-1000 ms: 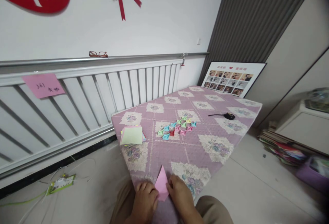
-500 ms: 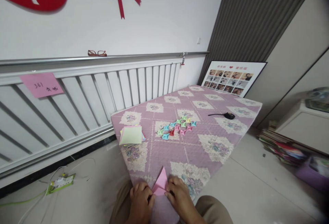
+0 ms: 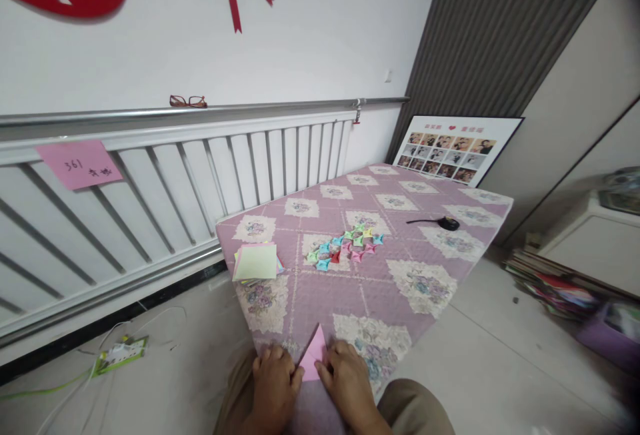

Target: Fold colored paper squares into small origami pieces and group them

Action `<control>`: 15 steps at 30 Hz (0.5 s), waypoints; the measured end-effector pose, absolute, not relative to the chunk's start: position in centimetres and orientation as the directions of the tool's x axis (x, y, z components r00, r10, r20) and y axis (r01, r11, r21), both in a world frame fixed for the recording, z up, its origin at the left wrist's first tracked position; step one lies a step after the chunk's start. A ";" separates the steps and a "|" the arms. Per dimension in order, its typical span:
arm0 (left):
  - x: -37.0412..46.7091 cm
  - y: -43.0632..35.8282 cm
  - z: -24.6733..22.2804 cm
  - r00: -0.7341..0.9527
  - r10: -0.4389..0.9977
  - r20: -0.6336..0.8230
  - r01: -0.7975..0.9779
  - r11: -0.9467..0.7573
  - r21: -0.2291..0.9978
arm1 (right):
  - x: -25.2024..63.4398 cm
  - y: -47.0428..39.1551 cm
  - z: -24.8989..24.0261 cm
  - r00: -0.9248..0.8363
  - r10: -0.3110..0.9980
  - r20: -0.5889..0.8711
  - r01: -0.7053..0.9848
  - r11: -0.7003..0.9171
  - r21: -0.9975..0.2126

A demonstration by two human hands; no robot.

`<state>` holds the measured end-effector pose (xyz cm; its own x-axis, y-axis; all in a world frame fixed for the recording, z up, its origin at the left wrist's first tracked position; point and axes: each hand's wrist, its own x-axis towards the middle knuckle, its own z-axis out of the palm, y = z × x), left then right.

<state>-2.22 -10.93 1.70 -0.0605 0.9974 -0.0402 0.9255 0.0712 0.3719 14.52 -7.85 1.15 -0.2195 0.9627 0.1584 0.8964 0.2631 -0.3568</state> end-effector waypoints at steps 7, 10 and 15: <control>-2.3 -10.7 1.1 -0.061 0.997 -0.039 0.943 0.070 0.324 | 14.5 -7.9 0.8 -0.188 0.964 0.190 0.897 0.247 -0.366; -2.5 -10.8 0.6 -0.062 0.998 -0.017 0.945 0.064 0.321 | 14.5 -8.1 0.6 -0.181 0.961 0.207 0.890 0.249 -0.381; -2.6 -10.7 -0.5 0.189 0.980 0.057 0.938 -0.198 0.285 | 14.6 -8.2 -0.3 -0.178 0.958 0.224 0.876 0.258 -0.407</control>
<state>-2.63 -10.69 -0.47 0.1894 0.9803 0.0565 0.9379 -0.1977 0.2852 14.64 -8.16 -0.26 -0.1784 0.9581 0.2241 0.8760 0.2584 -0.4073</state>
